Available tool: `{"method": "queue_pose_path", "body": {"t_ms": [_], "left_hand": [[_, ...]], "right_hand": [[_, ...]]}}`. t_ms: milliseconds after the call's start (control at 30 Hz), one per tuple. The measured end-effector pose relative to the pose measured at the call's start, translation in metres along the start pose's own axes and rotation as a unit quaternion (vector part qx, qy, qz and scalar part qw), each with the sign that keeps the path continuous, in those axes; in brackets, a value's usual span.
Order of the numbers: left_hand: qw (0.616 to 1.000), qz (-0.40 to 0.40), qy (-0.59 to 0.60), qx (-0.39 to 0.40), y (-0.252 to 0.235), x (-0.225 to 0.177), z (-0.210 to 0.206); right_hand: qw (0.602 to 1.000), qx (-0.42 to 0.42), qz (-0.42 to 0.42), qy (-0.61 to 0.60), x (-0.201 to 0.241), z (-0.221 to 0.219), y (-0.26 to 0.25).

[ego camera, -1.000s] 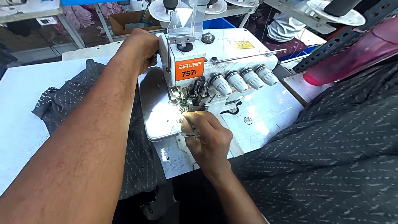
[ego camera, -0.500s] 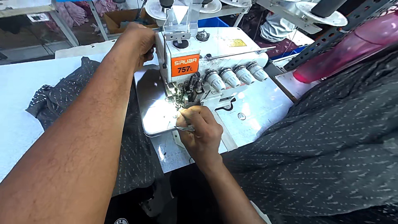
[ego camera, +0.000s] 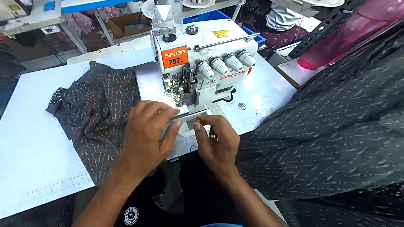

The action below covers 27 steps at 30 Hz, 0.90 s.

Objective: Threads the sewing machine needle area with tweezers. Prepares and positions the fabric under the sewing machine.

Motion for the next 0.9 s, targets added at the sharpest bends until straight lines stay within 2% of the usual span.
{"method": "queue_pose_path", "body": {"t_ms": [67, 100, 267, 333, 400, 467, 533, 633, 700, 800, 900], "left_hand": [[0.997, -0.021, -0.064, 0.037, 0.009, 0.009, -0.016], [0.995, -0.005, -0.085, 0.050, 0.008, 0.020, -0.016], [0.978, 0.146, -0.057, 0.139, -0.022, 0.102, 0.007], [0.979, 0.172, -0.013, 0.107, -0.023, 0.109, 0.019], [0.982, 0.185, 0.031, 0.025, -0.011, 0.091, 0.033], [0.980, 0.178, 0.081, -0.037, 0.016, 0.068, 0.034], [0.971, 0.197, 0.120, -0.063, 0.053, 0.056, 0.028], [0.952, 0.245, 0.146, -0.115, 0.101, 0.052, 0.021], [0.939, 0.278, 0.141, -0.146, 0.122, 0.054, 0.023], [0.929, 0.314, 0.116, -0.157, 0.141, 0.065, 0.025], [0.926, 0.333, 0.102, -0.145, 0.155, 0.076, 0.020]], "right_hand": [[0.994, 0.023, -0.082, -0.067, 0.001, 0.007, 0.003], [0.987, 0.035, -0.121, -0.099, 0.001, 0.015, 0.005], [0.957, -0.003, -0.239, -0.163, -0.027, 0.075, 0.013], [0.966, -0.013, -0.231, -0.114, -0.036, 0.104, 0.009], [0.983, -0.041, -0.178, -0.018, -0.040, 0.131, 0.003], [0.986, -0.063, -0.154, 0.013, -0.046, 0.151, -0.002], [0.978, -0.054, -0.194, -0.056, -0.056, 0.161, -0.008], [0.956, 0.053, -0.242, -0.159, -0.061, 0.152, -0.012], [0.961, 0.126, -0.205, -0.138, -0.058, 0.135, -0.014], [0.983, 0.173, -0.048, 0.028, -0.057, 0.106, -0.027], [0.952, 0.262, 0.078, 0.137, -0.052, 0.086, -0.043]]}}
Point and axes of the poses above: each hand's wrist, its own y-axis away from the middle knuckle, its own z-axis out of the back of the hand, x = y × z, the point moved 4 cm from there along -y, towards the middle knuckle, and after that the axes turned 2 degrees about -z, right-handed, at the moved point
